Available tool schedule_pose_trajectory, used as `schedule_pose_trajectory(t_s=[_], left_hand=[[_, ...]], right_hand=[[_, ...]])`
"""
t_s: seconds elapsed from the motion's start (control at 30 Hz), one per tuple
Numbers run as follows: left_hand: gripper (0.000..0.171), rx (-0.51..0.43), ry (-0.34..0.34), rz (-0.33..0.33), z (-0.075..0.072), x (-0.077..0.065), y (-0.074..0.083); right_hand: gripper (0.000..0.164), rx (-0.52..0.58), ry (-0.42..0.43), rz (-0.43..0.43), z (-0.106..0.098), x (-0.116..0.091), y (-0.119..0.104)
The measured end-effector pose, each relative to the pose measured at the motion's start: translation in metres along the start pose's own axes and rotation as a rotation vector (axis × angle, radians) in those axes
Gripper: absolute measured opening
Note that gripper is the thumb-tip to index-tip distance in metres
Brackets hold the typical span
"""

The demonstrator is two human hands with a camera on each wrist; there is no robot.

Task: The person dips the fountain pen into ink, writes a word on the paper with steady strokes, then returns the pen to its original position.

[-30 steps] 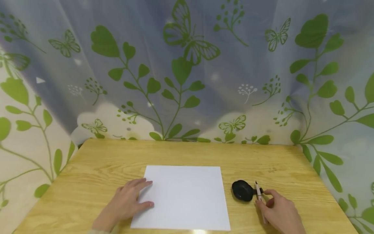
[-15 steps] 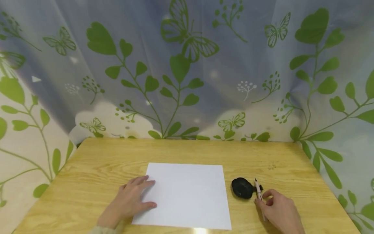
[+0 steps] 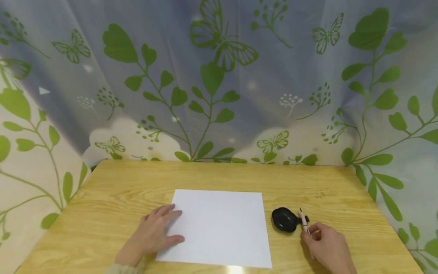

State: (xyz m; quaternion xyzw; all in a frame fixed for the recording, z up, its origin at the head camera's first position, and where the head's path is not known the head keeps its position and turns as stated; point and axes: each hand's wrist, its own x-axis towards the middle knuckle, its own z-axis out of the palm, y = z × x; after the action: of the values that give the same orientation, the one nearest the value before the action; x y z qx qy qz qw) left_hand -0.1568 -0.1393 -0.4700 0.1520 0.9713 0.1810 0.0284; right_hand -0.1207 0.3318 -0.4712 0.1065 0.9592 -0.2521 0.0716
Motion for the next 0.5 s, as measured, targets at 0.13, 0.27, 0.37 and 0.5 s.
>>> schedule_pose_trajectory(t_s=[0.13, 0.27, 0.37, 0.5], left_hand=[[0.072, -0.002, -0.004, -0.006, 0.0001, 0.0001, 0.0002], [0.073, -0.007, -0.014, -0.014, -0.0007, 0.0006, -0.0002], [0.074, -0.011, -0.019, -0.017, -0.0009, 0.0007, -0.0005], [0.074, -0.015, -0.021, -0.014, -0.0006, 0.0002, -0.001]], right_hand=[[0.032, 0.009, 0.025, -0.003, -0.0012, -0.0025, -0.001], [0.034, 0.026, 0.044, 0.0, -0.0028, -0.0047, -0.0033], [0.034, 0.037, 0.061, 0.0, -0.0036, -0.006, -0.0057], [0.033, 0.045, 0.102, -0.021, -0.0041, -0.0101, -0.0087]])
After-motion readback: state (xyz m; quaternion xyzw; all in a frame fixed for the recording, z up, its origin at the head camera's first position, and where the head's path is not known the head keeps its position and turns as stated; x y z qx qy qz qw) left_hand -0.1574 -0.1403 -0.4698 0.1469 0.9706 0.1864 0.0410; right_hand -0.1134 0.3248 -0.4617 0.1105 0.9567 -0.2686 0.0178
